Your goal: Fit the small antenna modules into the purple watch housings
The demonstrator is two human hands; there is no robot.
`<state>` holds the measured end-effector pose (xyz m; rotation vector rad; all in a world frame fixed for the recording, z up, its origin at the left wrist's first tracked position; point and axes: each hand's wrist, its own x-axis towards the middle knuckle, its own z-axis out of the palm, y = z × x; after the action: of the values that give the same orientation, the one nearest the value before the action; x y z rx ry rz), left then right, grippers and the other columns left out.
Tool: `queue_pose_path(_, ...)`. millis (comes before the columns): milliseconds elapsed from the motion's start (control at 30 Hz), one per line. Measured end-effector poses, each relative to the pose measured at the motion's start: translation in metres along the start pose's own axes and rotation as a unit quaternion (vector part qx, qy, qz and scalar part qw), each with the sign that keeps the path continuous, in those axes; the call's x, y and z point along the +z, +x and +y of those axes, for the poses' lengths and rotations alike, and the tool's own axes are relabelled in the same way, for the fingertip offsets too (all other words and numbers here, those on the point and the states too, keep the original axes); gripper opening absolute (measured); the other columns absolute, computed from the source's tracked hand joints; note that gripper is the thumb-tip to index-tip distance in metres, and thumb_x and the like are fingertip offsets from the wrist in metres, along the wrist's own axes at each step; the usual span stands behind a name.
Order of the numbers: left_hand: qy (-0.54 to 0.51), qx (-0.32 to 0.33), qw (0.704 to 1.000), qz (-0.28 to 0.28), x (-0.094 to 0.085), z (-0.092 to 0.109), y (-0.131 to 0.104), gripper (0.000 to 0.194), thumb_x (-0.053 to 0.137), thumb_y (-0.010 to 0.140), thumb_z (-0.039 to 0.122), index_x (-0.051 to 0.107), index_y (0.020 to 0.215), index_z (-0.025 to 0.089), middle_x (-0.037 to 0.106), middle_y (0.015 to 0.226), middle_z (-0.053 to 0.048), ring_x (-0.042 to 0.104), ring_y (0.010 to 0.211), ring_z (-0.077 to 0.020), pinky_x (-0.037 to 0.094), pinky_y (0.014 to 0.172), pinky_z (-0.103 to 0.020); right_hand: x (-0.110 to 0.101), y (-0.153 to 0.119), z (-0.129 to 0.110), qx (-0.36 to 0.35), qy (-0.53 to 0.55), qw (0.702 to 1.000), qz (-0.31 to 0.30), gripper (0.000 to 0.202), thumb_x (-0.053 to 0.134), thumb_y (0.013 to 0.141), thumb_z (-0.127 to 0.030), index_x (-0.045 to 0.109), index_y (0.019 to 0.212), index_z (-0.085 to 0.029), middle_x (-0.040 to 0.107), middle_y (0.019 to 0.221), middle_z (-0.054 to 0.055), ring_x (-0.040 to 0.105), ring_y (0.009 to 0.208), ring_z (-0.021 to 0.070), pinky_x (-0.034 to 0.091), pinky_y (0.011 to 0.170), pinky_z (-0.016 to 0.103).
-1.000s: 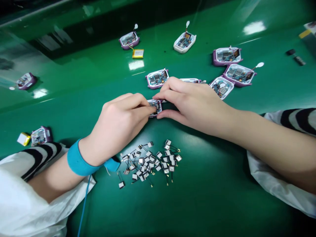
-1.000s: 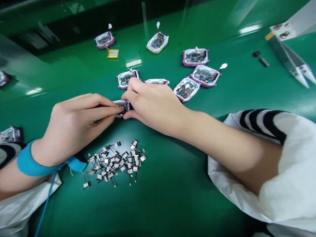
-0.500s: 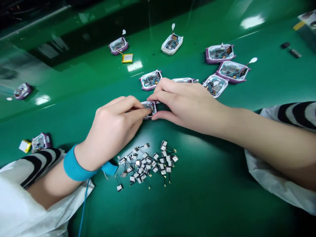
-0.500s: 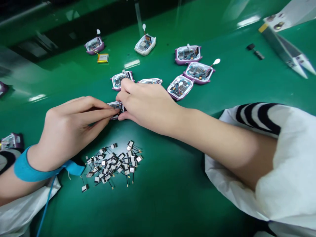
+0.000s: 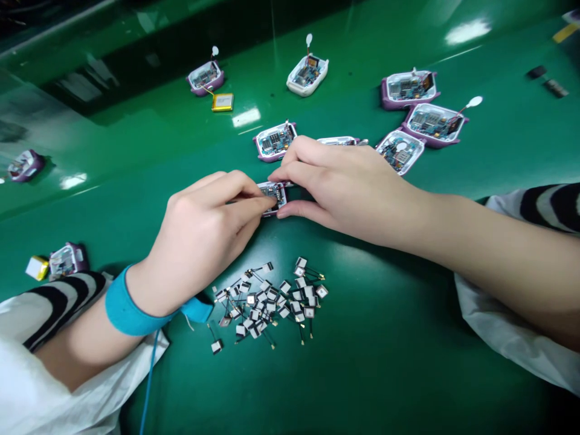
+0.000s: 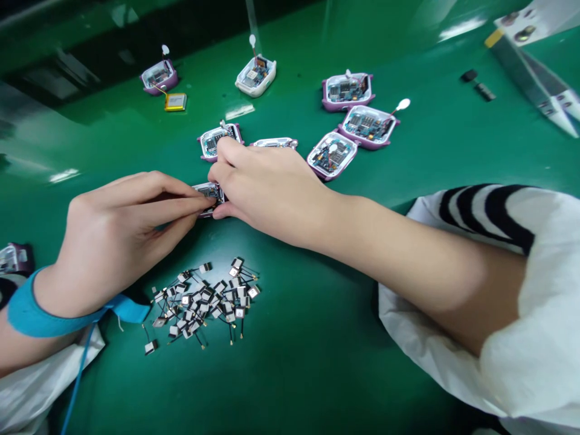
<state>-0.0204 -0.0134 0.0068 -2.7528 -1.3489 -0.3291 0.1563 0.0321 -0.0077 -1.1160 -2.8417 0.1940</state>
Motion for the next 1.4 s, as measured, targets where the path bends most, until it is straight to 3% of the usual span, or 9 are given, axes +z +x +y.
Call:
queue_pose_path(300,0.011,0.001,1.000,0.003,0.001,0.000,0.001,0.019,0.045,0.085,0.023,0.064,0.085,0.020,0.063,0.084,-0.002,0.057,0.074,-0.0160,0.047,0.061,-0.028,0.001,-0.002,0.003,-0.006,0.060,0.998,0.020,0.035,0.052,0.079,-0.041,0.055,0.104,-0.016,0.052,0.105,0.007,0.054,0.090,0.0205,0.043,0.068,0.031)
queue_pose_path(433,0.015,0.001,1.000,-0.002,0.000,0.000,0.002,0.023,0.043,0.086,0.024,0.065,0.083,0.020,0.062,0.082,-0.002,0.057,0.073,-0.0157,0.046,0.061,-0.027,-0.004,-0.006,0.009,-0.011,0.210,0.973,0.092,0.025,0.036,0.088,-0.024,0.049,0.107,-0.013,0.051,0.104,0.006,0.050,0.095,0.0130,0.041,0.082,0.029)
queue_pose_path(567,0.014,0.005,1.000,0.005,0.001,0.000,0.002,0.023,0.043,0.086,0.023,0.066,0.081,0.021,0.062,0.082,-0.001,0.057,0.072,-0.0146,0.045,0.060,-0.026,-0.008,-0.011,0.014,-0.013,0.290,0.945,0.151,0.026,0.027,0.090,-0.016,0.052,0.085,-0.015,0.052,0.089,0.004,0.049,0.090,0.0073,0.041,0.081,0.022)
queue_pose_path(667,0.017,0.004,1.000,0.007,0.002,-0.001,0.001,0.023,0.043,0.085,0.023,0.065,0.081,0.021,0.062,0.081,-0.001,0.057,0.073,-0.0140,0.045,0.060,-0.025,-0.005,-0.014,0.014,-0.037,0.273,0.949,0.156,0.027,0.032,0.090,-0.022,0.055,0.076,-0.017,0.052,0.084,0.002,0.050,0.088,0.0102,0.040,0.083,0.028)
queue_pose_path(767,0.020,0.002,1.000,-0.004,0.003,-0.002,0.001,0.025,0.040,0.086,0.023,0.065,0.083,0.021,0.062,0.081,-0.001,0.056,0.074,-0.0139,0.044,0.061,-0.024,0.000,-0.018,0.013,-0.052,0.228,0.964,0.125,0.023,0.040,0.087,-0.028,0.061,0.089,-0.020,0.052,0.083,0.003,0.050,0.087,0.0142,0.041,0.080,0.033)
queue_pose_path(867,0.027,0.008,1.000,-0.006,0.003,-0.002,0.000,0.027,0.038,0.086,0.022,0.065,0.083,0.021,0.062,0.081,-0.001,0.056,0.072,-0.0139,0.043,0.060,-0.025,0.001,-0.025,0.011,-0.051,0.193,0.974,0.104,0.026,0.046,0.084,-0.030,0.059,0.103,-0.018,0.053,0.082,0.003,0.053,0.077,0.0135,0.045,0.069,0.028)
queue_pose_path(1067,0.010,-0.001,1.000,-0.009,0.005,-0.003,0.000,0.027,0.038,0.086,0.022,0.064,0.081,0.021,0.060,0.081,-0.002,0.054,0.072,-0.0153,0.043,0.060,-0.027,-0.014,-0.033,0.009,-0.008,0.152,0.974,0.167,0.010,0.053,0.080,-0.024,0.060,0.087,-0.024,0.066,0.083,-0.003,0.061,0.078,0.0112,0.048,0.065,0.024)
queue_pose_path(1267,0.025,-0.005,0.999,-0.033,0.005,-0.004,0.000,0.027,0.038,0.086,0.022,0.065,0.081,0.020,0.059,0.082,-0.004,0.054,0.083,-0.0182,0.044,0.065,-0.027,-0.022,-0.030,0.000,-0.013,0.173,0.969,0.175,0.014,0.054,0.080,-0.020,0.061,0.091,-0.021,0.068,0.086,-0.001,0.063,0.082,0.0110,0.051,0.072,0.022)
queue_pose_path(1400,0.015,-0.015,0.998,-0.055,0.004,-0.002,0.001,0.026,0.037,0.086,0.021,0.063,0.085,0.019,0.058,0.086,-0.005,0.055,0.085,-0.0185,0.044,0.066,-0.028,-0.013,-0.022,-0.007,0.007,0.239,0.928,0.285,0.007,0.066,0.070,-0.023,0.060,0.073,-0.019,0.068,0.073,-0.003,0.065,0.068,0.0109,0.052,0.058,0.019)
